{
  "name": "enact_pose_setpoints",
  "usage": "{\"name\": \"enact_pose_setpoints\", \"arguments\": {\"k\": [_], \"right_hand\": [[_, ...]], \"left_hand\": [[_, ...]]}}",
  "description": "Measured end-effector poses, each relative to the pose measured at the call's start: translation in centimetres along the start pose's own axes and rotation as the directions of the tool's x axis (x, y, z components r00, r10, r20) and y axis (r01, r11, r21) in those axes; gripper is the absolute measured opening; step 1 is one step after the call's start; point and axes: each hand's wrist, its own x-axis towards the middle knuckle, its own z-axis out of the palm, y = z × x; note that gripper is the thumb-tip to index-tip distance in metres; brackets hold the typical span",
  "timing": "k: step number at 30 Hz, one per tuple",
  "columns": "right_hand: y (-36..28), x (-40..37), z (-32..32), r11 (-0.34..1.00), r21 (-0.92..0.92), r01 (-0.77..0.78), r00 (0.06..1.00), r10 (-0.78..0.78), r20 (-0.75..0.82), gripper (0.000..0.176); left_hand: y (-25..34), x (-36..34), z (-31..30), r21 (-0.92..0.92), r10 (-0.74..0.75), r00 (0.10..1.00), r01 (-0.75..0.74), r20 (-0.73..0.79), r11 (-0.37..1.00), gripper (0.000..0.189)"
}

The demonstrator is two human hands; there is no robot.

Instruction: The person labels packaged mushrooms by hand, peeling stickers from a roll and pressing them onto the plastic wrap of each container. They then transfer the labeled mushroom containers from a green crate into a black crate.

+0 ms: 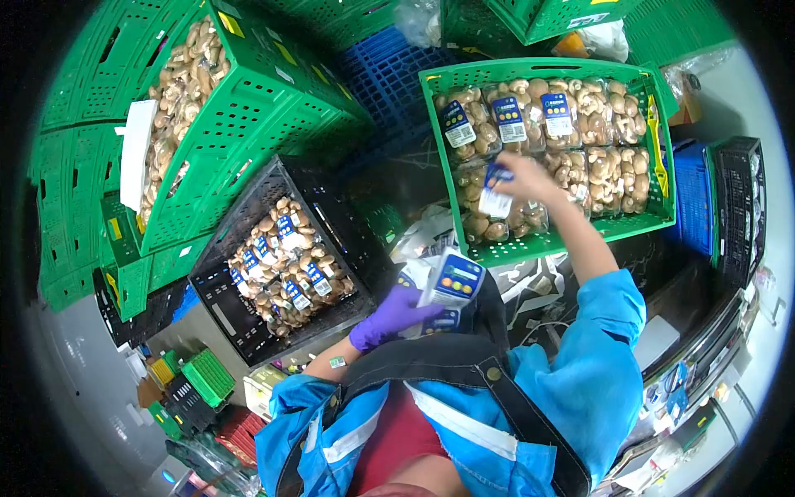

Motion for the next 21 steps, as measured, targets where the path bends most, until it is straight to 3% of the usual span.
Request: {"name": "enact_pose_setpoints", "arguments": {"k": [2, 4, 6, 8, 9, 10, 12, 13, 14, 15, 16, 17, 18, 19, 20, 21], "right_hand": [[-0.7, -0.3, 5.0, 0.972, -0.194, 0.13, 0.991, -0.121, 0.06, 0.045], [-0.1, 0.8, 9.2, 0.92, -0.34, 0.195, 0.976, -0.149, 0.158, 0.057], [-1.2, 0.8, 9.7, 0.867, -0.44, 0.234, 0.972, -0.199, 0.125, 0.054], [-3.6, 0.0, 7.8, 0.834, -0.551, 0.031, 0.955, -0.187, -0.229, 0.064], [-3.8, -0.4, 6.6, 0.871, -0.489, -0.051, 0.908, -0.163, -0.386, 0.067], [-3.4, -0.6, 5.5, 0.923, -0.353, -0.151, 0.872, -0.044, -0.488, 0.063], [-4.2, -3.1, 3.1, 0.976, 0.187, -0.113, 0.941, 0.166, -0.296, 0.059], [-5.8, -4.9, 2.7, 0.844, 0.517, -0.141, 0.983, 0.179, -0.024, 0.052], [-7.8, -6.9, 2.8, 0.605, 0.759, -0.24, 0.968, 0.088, 0.236, 0.046], [-9.4, -8.6, 3.0, 0.82, 0.572, -0.002, 0.999, -0.02, 0.031, 0.037], [-10.6, -9.8, 3.4, 0.932, 0.29, 0.215, 0.974, -0.184, -0.133, 0.029], [-10.7, -10.4, 3.9, 0.936, 0.259, 0.237, 0.964, -0.194, -0.183, 0.024], [-10.6, -10.7, 4.3, 0.939, 0.226, 0.258, 0.951, -0.206, -0.229, 0.019], [-12.0, -11.5, 2.8, 0.914, 0.346, 0.214, 0.975, -0.181, -0.126, 0.014], [-11.9, -11.7, 2.2, 0.932, 0.223, 0.286, 0.955, -0.259, -0.144, 0.014], [-11.3, -11.8, 1.3, 0.935, 0.18, 0.306, 0.946, -0.277, -0.17, 0.016]], "left_hand": [[-0.1, -0.5, -1.6, 0.091, 0.036, 0.999, -0.036, 0.004, 0.995, 0.028], [-0.2, -0.5, -2.1, 0.175, 0.081, 0.997, -0.08, 0.005, 0.981, 0.028], [-0.2, -0.4, -2.2, 0.27, 0.158, 0.987, -0.154, 0.005, 0.951, 0.028], [1.2, -0.2, -2.3, 0.299, 0.123, 0.992, -0.125, 0.026, 0.946, 0.027], [2.3, 0.0, -2.2, 0.323, 0.042, 0.999, -0.048, 0.026, 0.945, 0.027], [2.9, 0.2, -2.0, 0.349, -0.038, 0.999, 0.027, 0.025, 0.937, 0.027], [0.9, 1.5, -2.0, 0.278, 0.037, 0.999, -0.036, 0.002, 0.96, 0.028], [0.5, 2.4, -2.2, 0.34, 0.099, 0.995, -0.101, 0.022, 0.935, 0.028], [0.6, 3.2, -2.1, 0.396, 0.159, 0.986, -0.164, 0.045, 0.903, 0.028], [1.3, 3.8, -1.7, 0.394, 0.166, 0.985, -0.173, 0.052, 0.903, 0.028], [2.5, 4.3, -1.2, 0.586, 0.409, 0.909, -0.292, -0.075, 0.756, 0.029], [3.9, 4.6, -0.8, 0.762, 0.639, 0.756, -0.331, -0.14, 0.557, 0.032], [5.2, 4.8, -0.2, 0.899, 0.829, 0.543, -0.284, -0.136, 0.334, 0.036], [6.5, 5.0, 0.9, 0.833, 0.829, 0.527, -0.363, -0.185, 0.417, 0.045], [6.0, 5.6, 1.8, 0.832, 0.826, 0.531, -0.362, -0.187, 0.421, 0.045], [4.8, 6.1, 2.7, 0.434, 0.596, 0.764, -0.463, -0.247, 0.773, 0.044]]}}
